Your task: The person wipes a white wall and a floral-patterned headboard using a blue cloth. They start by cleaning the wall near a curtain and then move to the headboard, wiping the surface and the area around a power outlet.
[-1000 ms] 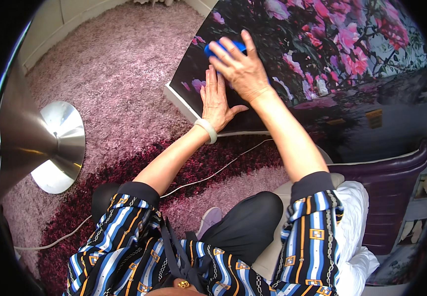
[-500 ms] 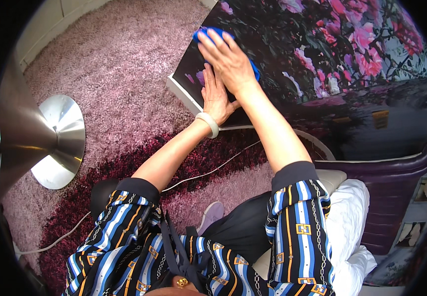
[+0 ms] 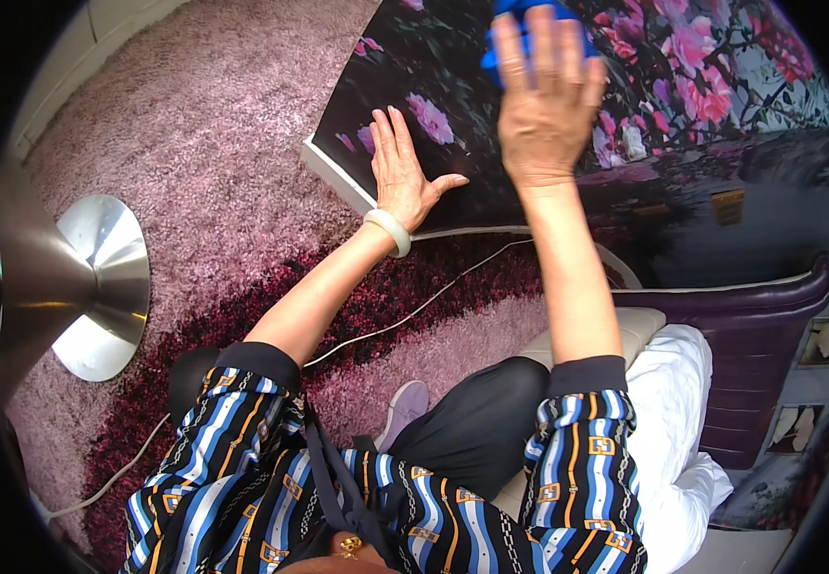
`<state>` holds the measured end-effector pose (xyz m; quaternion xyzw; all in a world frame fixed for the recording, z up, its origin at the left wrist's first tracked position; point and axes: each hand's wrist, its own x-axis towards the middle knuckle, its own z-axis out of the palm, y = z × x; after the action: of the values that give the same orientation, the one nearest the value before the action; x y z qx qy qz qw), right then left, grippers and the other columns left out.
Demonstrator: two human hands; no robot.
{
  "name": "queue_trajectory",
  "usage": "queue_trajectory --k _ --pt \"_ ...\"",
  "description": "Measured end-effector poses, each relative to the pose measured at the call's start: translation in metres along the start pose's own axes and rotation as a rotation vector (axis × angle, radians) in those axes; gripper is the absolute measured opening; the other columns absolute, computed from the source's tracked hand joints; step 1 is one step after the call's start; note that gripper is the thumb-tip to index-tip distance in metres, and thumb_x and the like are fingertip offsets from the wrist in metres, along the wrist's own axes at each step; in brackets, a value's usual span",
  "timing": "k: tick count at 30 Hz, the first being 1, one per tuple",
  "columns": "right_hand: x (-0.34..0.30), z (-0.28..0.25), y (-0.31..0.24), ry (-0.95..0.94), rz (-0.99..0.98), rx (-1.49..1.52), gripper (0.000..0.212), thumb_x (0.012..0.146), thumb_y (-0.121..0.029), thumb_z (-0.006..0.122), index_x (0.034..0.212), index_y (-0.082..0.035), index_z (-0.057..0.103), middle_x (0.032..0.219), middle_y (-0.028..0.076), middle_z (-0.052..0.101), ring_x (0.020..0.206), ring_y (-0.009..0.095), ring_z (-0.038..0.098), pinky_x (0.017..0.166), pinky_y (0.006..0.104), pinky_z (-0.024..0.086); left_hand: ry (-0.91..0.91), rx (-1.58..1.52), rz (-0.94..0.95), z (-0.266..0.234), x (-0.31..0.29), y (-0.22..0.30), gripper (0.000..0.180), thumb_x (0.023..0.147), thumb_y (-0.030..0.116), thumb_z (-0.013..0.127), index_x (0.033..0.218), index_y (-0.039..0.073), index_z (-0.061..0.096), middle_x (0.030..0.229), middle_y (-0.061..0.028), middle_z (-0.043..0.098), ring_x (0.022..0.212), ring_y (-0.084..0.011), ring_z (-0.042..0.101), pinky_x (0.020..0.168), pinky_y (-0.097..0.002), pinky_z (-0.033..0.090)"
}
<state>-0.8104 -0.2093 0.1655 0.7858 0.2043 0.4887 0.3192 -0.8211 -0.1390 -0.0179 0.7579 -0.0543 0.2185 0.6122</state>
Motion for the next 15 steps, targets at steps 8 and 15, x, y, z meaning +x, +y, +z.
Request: queue_trajectory --k 8,15 --pt "-0.094 -0.005 -0.017 -0.271 -0.298 0.054 0.063 0.084 -0.024 0.057 0.144 -0.031 0.041 0.153 -0.007 0.033 0.14 0.014 0.032 0.117 0.0471 0.017 -0.001 0.04 0.013 0.0 0.001 -0.006 0.134 0.063 0.042 0.086 0.152 0.004 -0.006 0.157 -0.0267 -0.005 0.146 -0.045 0.005 0.108 -0.0636 0.024" --pt "-0.064 -0.034 0.061 0.07 0.052 -0.088 0.063 0.083 -0.012 0.06 0.142 -0.032 0.047 0.15 0.001 0.042 0.14 0.02 0.036 0.117 0.0522 0.003 0.068 0.032 0.053 0.014 -0.006 -0.014 0.133 0.062 0.053 0.082 0.153 0.003 -0.001 0.158 -0.0272 -0.002 0.146 -0.0434 0.005 0.111 -0.0598 0.019"
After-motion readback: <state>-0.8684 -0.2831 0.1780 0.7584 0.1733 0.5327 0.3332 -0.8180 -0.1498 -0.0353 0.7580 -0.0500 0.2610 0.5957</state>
